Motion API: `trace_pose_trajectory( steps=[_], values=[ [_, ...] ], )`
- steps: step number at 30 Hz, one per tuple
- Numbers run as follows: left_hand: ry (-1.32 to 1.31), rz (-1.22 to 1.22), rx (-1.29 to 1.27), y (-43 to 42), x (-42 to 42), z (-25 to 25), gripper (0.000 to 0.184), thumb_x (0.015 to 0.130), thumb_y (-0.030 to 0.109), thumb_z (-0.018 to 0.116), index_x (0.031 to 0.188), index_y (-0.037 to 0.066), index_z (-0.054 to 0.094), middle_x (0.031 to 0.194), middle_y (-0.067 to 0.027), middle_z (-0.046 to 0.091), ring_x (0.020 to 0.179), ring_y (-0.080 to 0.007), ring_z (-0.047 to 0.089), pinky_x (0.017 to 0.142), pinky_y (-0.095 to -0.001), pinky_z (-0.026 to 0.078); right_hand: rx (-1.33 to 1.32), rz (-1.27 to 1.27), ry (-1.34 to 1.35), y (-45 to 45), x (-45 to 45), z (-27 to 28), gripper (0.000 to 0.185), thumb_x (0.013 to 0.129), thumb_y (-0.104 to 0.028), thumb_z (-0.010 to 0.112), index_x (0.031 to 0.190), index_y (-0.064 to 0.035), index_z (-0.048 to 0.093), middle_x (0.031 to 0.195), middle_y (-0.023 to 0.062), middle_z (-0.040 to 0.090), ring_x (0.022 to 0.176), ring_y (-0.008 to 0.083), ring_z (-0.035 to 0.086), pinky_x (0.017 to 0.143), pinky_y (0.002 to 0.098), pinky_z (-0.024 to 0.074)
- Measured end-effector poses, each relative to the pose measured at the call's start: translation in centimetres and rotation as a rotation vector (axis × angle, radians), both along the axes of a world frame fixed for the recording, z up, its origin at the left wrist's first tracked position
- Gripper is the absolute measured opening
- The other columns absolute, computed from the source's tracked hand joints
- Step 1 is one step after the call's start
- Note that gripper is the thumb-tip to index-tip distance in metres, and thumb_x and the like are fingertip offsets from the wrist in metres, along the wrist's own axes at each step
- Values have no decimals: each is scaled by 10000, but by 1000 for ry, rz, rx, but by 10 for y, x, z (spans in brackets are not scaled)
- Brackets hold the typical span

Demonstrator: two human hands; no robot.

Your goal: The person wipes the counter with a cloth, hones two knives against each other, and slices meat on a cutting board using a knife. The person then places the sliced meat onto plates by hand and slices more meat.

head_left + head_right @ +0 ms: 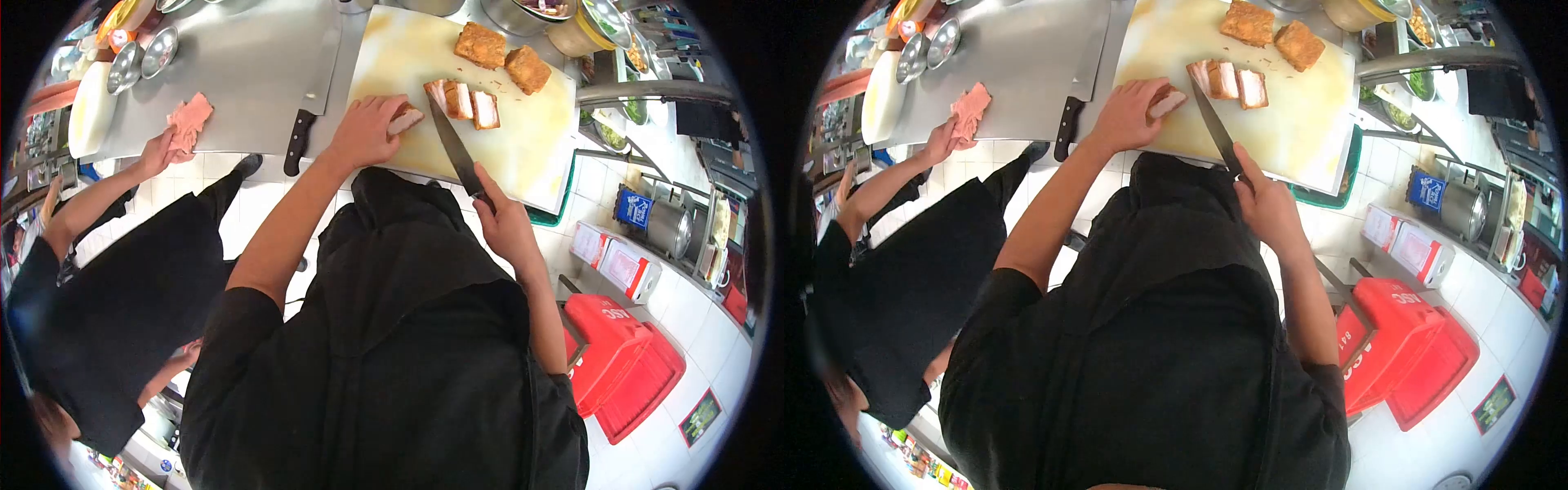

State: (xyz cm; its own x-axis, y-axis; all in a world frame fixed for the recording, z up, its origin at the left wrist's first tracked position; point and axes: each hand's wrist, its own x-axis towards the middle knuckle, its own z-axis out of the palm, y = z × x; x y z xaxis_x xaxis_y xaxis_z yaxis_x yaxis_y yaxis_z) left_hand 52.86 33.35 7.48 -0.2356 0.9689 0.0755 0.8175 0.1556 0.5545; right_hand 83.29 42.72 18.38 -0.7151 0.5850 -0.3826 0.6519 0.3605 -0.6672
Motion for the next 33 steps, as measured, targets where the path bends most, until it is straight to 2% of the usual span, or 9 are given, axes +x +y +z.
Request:
trace_pose_trajectory(
  steps=[1, 5, 15, 22, 25, 29, 33],
  values=[
    [-15, -13, -24, -3, 0, 3, 694, 790, 255, 811, 1417, 106, 554, 1325, -150, 646, 1272, -349, 589, 1070, -476, 460, 14, 22, -17, -3, -4, 6, 638, 1006, -151, 616, 1611, -231, 427, 1058, 285, 737, 979, 488, 697, 877, 534, 549],
    [-47, 69, 158, -12, 4, -3, 672, 779, 272, 850, 1371, 104, 579, 1304, -152, 636, 1238, -369, 594, 1058, -476, 469, 93, 134, -124, -9, -29, 39, 621, 1003, -172, 614, 1597, -223, 439, 1001, 276, 739, 932, 484, 701, 842, 554, 546],
    [-11, 129, 192, -19, 10, -12, 475, 802, 246, 862, 1193, 73, 655, 1213, -118, 649, 1164, -347, 604, 994, -467, 477, 240, 366, -315, -1, -66, 53, 581, 1018, -209, 602, 1580, -243, 460, 876, 261, 720, 850, 459, 715, 810, 566, 555],
    [-57, 156, 217, -17, 11, -18, 410, 812, 222, 849, 1144, 63, 668, 1143, -105, 673, 1128, -335, 621, 971, -461, 480, 235, 435, -440, 5, -102, 79, 584, 1023, -193, 581, 1588, -253, 449, 919, 244, 727, 904, 439, 717, 851, 543, 558],
    [-71, 173, 257, -16, 10, -20, 394, 822, 222, 841, 1138, 63, 669, 1150, -110, 678, 1127, -335, 625, 967, -460, 480, 259, 432, -382, 3, -108, 52, 635, 1016, -172, 573, 1619, -272, 399, 902, 238, 728, 863, 439, 719, 828, 557, 559],
    [-72, 167, 201, -15, 12, -22, 401, 833, 225, 832, 1159, 57, 669, 1171, -113, 681, 1146, -335, 624, 974, -461, 481, 326, 391, -269, -6, -103, -31, 740, 1005, -165, 575, 1669, -299, 277, 848, 238, 724, 776, 443, 711, 735, 587, 555],
    [-81, 178, 226, -17, 15, -19, 420, 834, 226, 827, 1186, 59, 668, 1197, -116, 674, 1161, -341, 623, 987, -461, 482, 283, 323, -90, 2, -87, -49, 710, 1013, -191, 582, 1659, -298, 308, 832, 246, 716, 784, 450, 706, 736, 581, 550]
  ],
)
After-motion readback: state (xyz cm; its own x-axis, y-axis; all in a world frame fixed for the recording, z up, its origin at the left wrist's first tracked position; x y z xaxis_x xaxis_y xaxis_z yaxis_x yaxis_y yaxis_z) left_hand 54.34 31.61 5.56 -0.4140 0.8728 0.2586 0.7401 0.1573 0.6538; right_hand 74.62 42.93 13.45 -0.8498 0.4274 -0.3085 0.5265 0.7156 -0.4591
